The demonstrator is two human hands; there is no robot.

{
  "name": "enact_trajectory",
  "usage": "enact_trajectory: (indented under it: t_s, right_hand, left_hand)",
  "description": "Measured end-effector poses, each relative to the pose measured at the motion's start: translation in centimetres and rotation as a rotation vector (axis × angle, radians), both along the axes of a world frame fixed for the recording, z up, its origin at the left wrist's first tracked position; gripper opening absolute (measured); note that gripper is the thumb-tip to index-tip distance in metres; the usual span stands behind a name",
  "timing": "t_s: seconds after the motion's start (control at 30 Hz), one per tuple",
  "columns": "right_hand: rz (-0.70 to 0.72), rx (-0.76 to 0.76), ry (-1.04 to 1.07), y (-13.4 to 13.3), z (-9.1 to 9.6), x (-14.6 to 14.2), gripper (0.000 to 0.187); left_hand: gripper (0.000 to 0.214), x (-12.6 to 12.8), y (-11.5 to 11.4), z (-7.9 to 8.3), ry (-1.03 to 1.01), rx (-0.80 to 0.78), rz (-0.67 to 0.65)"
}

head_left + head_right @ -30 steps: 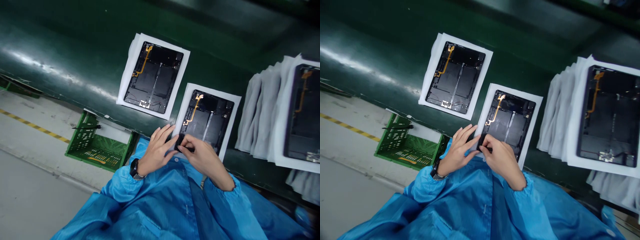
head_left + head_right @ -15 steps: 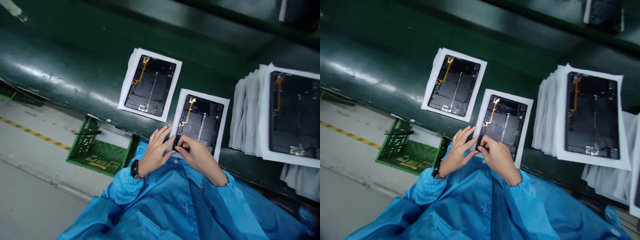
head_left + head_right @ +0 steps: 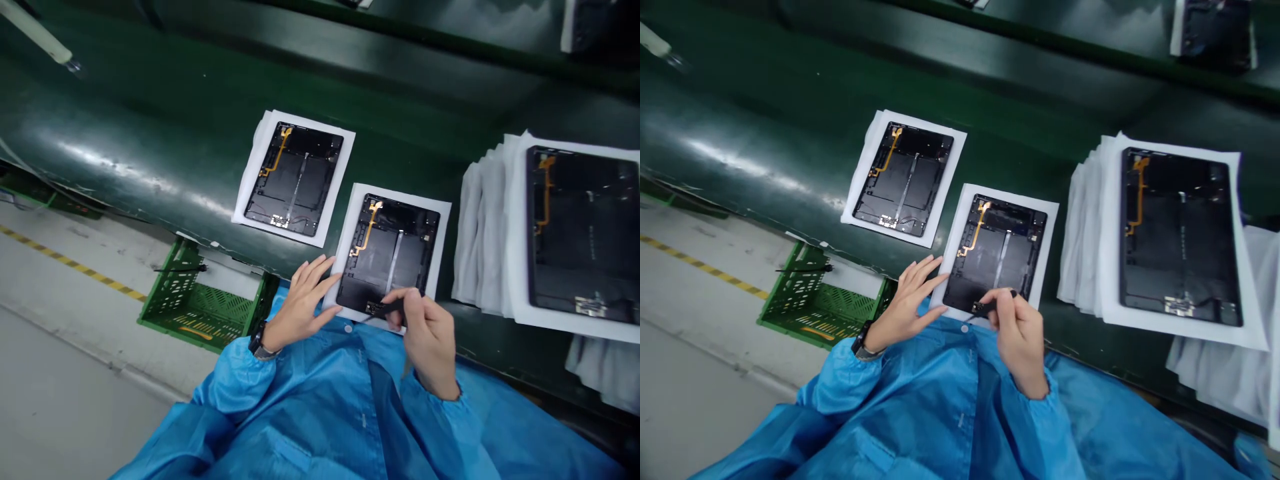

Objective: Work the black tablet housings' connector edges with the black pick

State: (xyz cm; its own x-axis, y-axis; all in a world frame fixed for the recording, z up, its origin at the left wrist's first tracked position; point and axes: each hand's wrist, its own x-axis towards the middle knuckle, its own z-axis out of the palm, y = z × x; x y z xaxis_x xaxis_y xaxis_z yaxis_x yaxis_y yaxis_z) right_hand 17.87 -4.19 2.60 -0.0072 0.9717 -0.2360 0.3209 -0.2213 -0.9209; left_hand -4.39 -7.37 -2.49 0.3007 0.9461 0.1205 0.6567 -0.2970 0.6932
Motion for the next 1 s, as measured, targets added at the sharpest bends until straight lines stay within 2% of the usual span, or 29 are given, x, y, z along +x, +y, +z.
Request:
enact_trajectory:
  t_s: [0.13, 0.33, 0.63, 1.0]
  right_hand:
    - [0.016, 0.03, 0.076, -0.6, -1.6, -0.6, 0.029]
    - [0.067, 0.086, 0.037, -1.0, -3.1, -0.7, 0.018]
    - [0.142, 0.121, 0.004, -0.7, -2.7, -0.2, 0.017]
    - [0.223, 0.294, -0.058, 0.0, -2.2, -0.2, 0.01]
  left_hand:
    - [0.058, 0.0, 0.0, 0.2, 0.01, -0.023, 0.003]
    - [0.055, 0.4, 0.1, 0.4, 0.03, -0.013, 0.018]
    - [0.055, 0.5, 0.1, 0.5, 0.046, -0.012, 0.025]
    - [0.055, 0.4, 0.1, 0.5, 0.055, -0.018, 0.031]
